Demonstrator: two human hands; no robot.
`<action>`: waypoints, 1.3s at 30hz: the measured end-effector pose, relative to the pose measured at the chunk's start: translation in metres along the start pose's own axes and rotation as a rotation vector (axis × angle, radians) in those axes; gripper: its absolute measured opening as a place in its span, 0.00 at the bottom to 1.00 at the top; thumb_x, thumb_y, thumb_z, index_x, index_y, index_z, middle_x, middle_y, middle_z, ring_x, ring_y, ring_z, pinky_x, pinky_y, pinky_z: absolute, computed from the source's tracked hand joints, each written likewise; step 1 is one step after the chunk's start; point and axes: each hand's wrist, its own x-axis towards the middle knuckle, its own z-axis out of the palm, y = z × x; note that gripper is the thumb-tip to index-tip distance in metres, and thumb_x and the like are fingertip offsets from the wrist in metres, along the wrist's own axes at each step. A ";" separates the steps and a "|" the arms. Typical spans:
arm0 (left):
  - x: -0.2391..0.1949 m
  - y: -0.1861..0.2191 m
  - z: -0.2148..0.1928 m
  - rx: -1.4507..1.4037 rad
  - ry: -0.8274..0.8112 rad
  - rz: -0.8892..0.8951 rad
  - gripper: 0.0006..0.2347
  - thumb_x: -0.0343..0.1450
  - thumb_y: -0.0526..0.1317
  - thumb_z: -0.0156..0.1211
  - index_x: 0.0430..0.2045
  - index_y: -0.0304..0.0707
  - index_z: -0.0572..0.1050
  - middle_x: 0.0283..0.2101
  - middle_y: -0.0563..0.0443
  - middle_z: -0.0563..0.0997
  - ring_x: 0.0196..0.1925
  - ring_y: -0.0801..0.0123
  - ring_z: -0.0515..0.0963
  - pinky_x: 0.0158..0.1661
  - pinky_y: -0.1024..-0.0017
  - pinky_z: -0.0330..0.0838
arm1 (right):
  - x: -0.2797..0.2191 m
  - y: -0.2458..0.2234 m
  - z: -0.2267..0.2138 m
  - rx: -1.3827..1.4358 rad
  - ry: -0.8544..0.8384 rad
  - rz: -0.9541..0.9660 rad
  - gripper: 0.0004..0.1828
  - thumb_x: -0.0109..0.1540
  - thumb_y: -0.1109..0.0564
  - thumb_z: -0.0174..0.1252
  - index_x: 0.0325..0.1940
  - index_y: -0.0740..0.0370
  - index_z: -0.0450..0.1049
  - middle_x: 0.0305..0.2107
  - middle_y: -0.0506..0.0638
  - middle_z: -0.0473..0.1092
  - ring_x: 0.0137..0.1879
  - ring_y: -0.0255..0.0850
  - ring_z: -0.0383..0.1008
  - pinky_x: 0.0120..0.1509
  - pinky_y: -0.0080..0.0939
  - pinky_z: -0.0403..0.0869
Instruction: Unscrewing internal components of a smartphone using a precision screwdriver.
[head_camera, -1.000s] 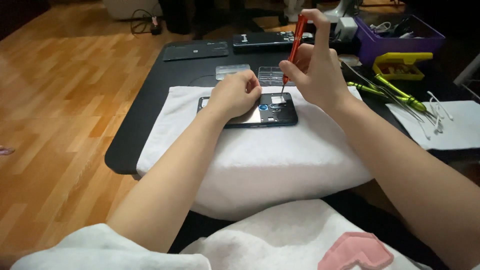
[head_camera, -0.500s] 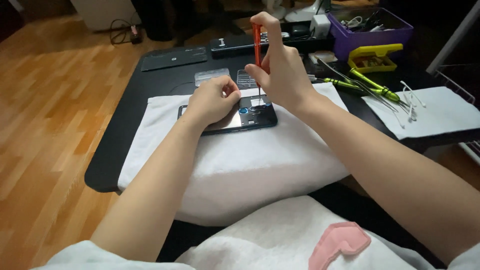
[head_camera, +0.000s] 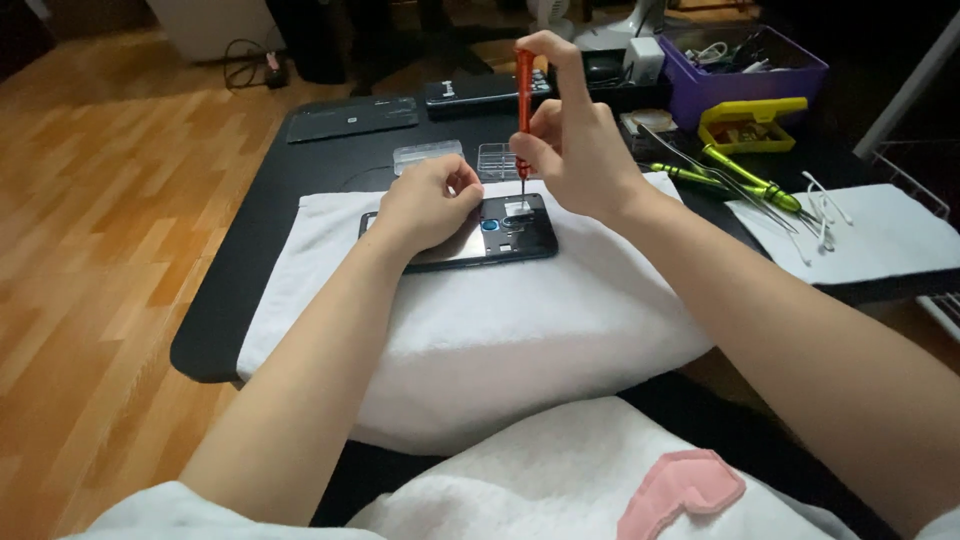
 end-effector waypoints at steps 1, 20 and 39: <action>-0.001 0.001 -0.001 0.000 0.003 0.000 0.06 0.72 0.43 0.57 0.34 0.47 0.80 0.33 0.53 0.83 0.33 0.68 0.82 0.35 0.70 0.74 | 0.000 -0.002 -0.002 0.000 0.000 -0.003 0.47 0.68 0.71 0.62 0.73 0.41 0.37 0.30 0.55 0.78 0.27 0.41 0.79 0.30 0.37 0.75; -0.005 0.004 -0.003 -0.058 0.005 -0.029 0.06 0.72 0.43 0.57 0.34 0.47 0.81 0.33 0.53 0.83 0.33 0.69 0.82 0.34 0.73 0.75 | 0.008 -0.012 -0.018 -0.088 -0.172 0.169 0.50 0.65 0.67 0.64 0.72 0.43 0.33 0.29 0.55 0.78 0.27 0.43 0.79 0.30 0.41 0.75; -0.001 0.001 -0.002 -0.050 0.023 -0.025 0.07 0.71 0.43 0.57 0.34 0.48 0.81 0.33 0.53 0.84 0.32 0.69 0.82 0.33 0.72 0.75 | 0.011 -0.010 -0.011 -0.071 -0.187 0.137 0.51 0.66 0.68 0.63 0.72 0.43 0.30 0.30 0.54 0.77 0.26 0.42 0.75 0.30 0.37 0.70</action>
